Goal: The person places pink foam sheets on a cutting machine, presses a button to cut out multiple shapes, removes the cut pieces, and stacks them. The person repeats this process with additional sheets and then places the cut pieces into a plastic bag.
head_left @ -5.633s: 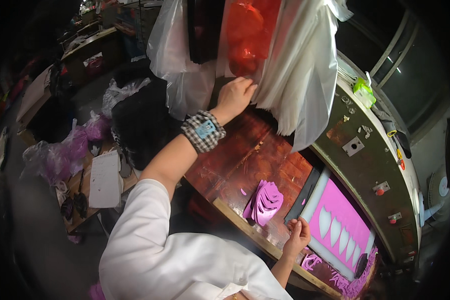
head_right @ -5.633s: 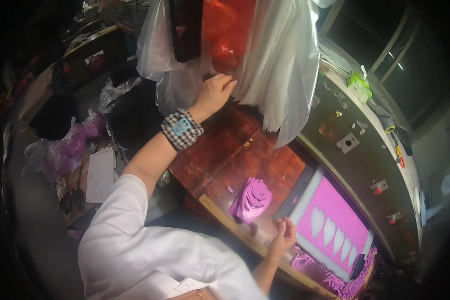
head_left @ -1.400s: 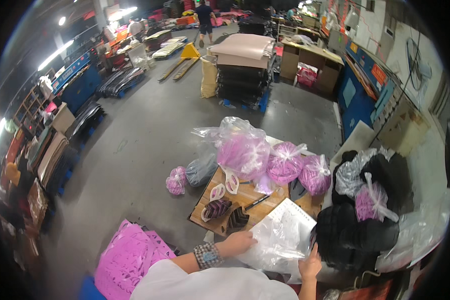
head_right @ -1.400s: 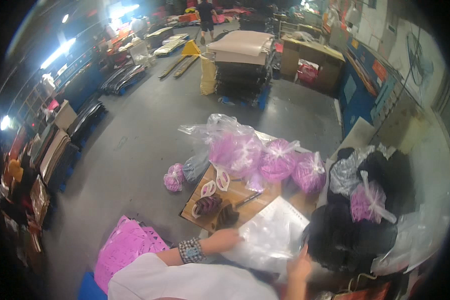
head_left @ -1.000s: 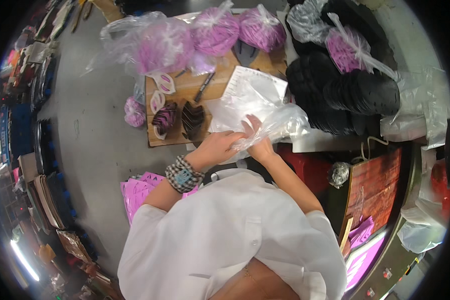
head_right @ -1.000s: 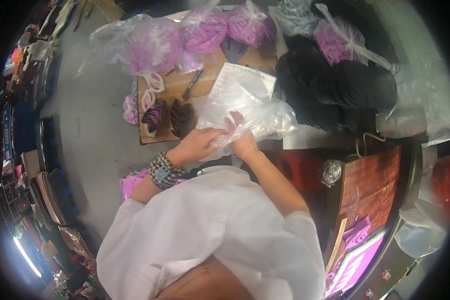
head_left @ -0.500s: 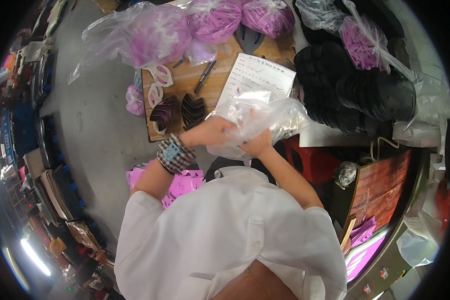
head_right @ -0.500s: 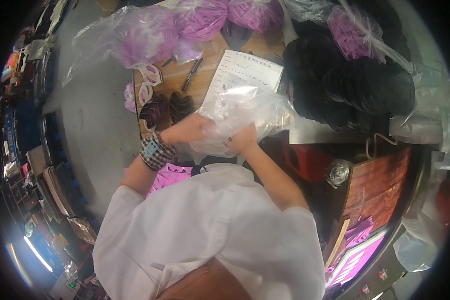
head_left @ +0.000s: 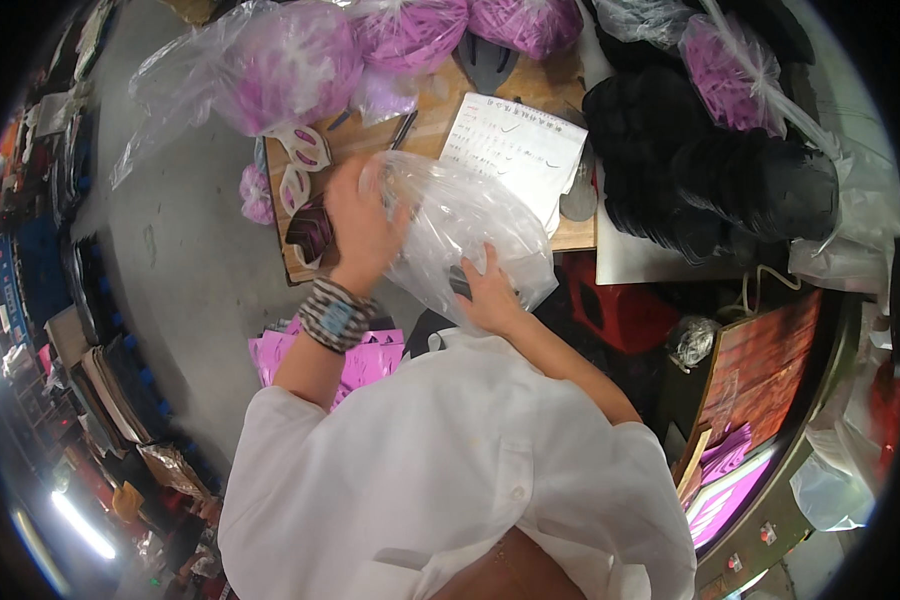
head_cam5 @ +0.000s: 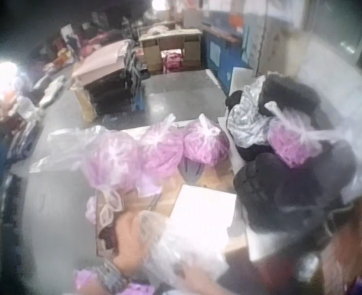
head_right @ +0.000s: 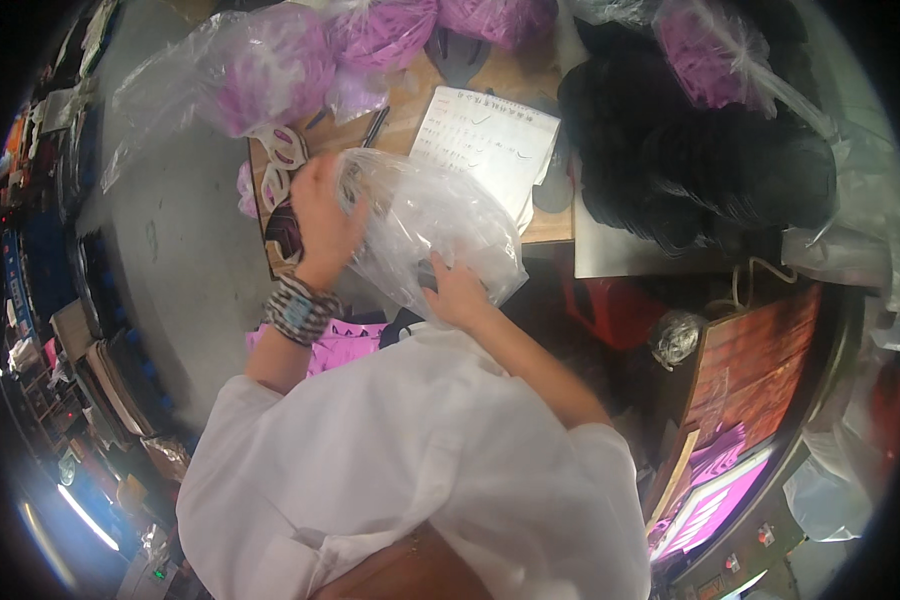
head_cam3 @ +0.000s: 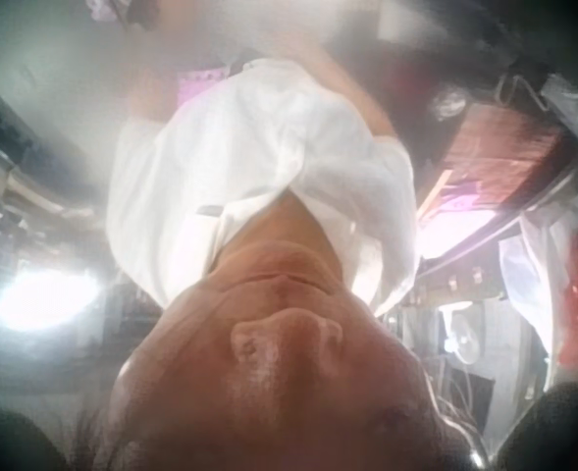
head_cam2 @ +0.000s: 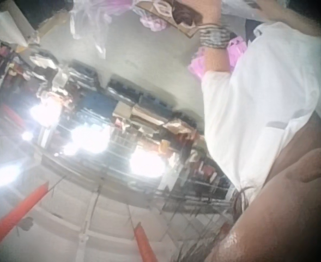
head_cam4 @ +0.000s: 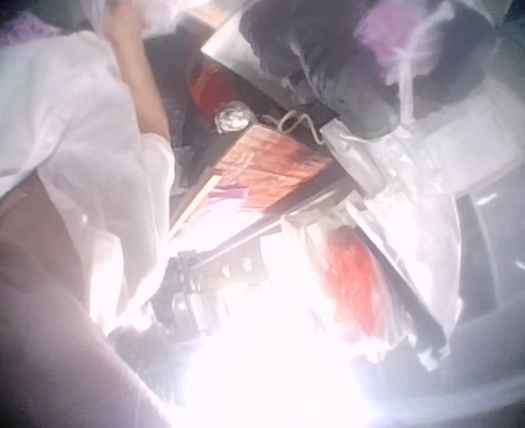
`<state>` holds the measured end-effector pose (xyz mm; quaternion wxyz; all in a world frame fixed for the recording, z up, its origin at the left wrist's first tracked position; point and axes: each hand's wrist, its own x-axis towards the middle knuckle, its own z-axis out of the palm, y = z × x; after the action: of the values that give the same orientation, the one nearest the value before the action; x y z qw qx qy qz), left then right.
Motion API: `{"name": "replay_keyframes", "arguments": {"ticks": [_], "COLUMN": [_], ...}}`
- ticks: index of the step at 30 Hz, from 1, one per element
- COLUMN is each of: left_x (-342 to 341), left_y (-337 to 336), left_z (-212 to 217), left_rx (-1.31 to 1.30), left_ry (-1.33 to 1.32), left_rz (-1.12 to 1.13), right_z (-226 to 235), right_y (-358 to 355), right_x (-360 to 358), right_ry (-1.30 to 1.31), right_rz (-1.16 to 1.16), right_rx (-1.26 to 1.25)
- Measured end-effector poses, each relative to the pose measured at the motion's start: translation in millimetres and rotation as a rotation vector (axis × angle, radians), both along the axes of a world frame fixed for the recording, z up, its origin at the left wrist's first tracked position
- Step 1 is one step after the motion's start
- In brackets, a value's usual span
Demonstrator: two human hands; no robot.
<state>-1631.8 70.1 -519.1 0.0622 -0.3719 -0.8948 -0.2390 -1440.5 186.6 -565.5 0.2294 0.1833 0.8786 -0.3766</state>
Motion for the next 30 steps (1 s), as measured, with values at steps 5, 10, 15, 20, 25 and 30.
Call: {"name": "replay_keyframes", "arguments": {"ticks": [5, 10, 15, 20, 25, 30], "left_x": [81.4, 83.0, 85.9, 63.0, 22.5, 5.9], "left_y": [5.9, -36.1, -52.0, -31.0, -2.2, 23.0], "left_z": [-8.4, -45.0, -31.2, -2.6, -5.5, -38.4], "left_rx": [-0.233, -0.396, -0.764, -0.696, -0.629, -0.655], "left_ry": [-0.379, -0.298, -0.362, -0.348, -0.421, -0.558], "left_rz": [-0.575, -0.629, -0.615, -0.455, -0.395, -0.407], "right_z": [-14.2, -27.7, -17.3, -7.6, 1.1, -0.1], "right_y": [-13.3, 10.7, 40.8, 71.5, 81.1, 54.1], "right_x": [5.2, 28.0, 25.7, 7.5, -10.0, -17.1], "right_ry": [0.002, 0.068, -0.069, 0.385, 0.345, 0.466], "right_rz": [-0.061, -0.078, -0.867, -0.897, -0.658, 0.023], "right_rx": [-0.284, -0.1, -0.614, -0.338, -0.223, 0.454]}}
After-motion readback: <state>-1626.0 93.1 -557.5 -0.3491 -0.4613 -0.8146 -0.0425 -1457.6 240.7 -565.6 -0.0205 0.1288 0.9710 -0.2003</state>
